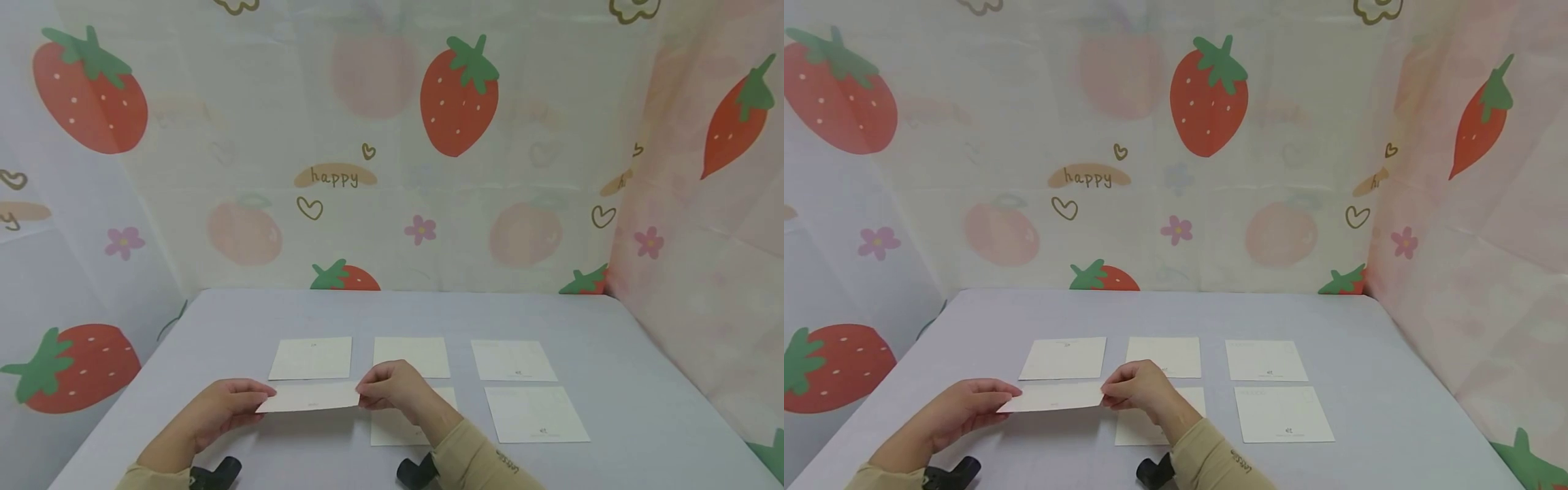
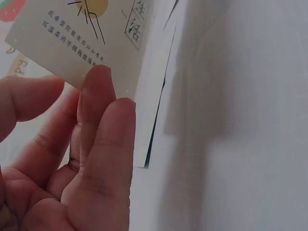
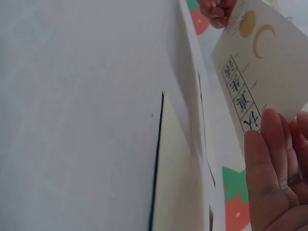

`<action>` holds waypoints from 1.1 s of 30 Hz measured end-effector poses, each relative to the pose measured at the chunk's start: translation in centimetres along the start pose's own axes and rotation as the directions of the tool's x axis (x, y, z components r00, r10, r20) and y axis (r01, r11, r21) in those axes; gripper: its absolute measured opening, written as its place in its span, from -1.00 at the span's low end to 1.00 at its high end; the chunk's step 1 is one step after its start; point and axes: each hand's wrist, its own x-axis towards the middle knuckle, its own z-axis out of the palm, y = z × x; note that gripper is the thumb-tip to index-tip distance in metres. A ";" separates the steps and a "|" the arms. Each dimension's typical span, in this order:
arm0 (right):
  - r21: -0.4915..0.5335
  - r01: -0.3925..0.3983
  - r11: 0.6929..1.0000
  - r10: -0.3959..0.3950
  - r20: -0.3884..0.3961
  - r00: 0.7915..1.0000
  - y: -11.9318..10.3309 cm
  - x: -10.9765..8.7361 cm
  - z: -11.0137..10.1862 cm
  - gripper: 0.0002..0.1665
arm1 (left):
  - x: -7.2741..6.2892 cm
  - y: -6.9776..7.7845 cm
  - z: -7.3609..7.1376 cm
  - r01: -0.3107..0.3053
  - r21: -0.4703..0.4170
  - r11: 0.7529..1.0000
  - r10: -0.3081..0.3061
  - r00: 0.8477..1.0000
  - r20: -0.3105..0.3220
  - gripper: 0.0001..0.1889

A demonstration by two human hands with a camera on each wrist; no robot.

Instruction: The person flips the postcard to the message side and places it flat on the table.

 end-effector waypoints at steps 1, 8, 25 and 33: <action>-0.008 0.002 1.000 -0.002 -0.008 1.000 0.0 0.0 0.1 -0.86 | 0.0 -0.1 0.0 -0.007 0.003 1.000 0.007 1.000 0.007 -0.70; 0.020 0.026 0.999 -0.026 -0.028 0.999 -0.2 -0.2 0.6 -0.90 | 0.2 -0.3 0.2 -0.008 -0.003 1.000 0.008 1.000 -0.022 -0.75; -0.019 -0.019 1.000 0.018 -0.054 0.998 -0.1 -0.1 1.1 -0.80 | 0.3 -0.3 0.8 0.073 0.035 0.997 -0.067 0.987 -0.148 -0.70; -0.020 -0.040 0.999 0.039 -0.009 0.999 -0.3 -0.1 1.6 -0.87 | 0.5 -0.6 0.3 0.098 0.082 0.992 -0.083 0.981 -0.174 -0.72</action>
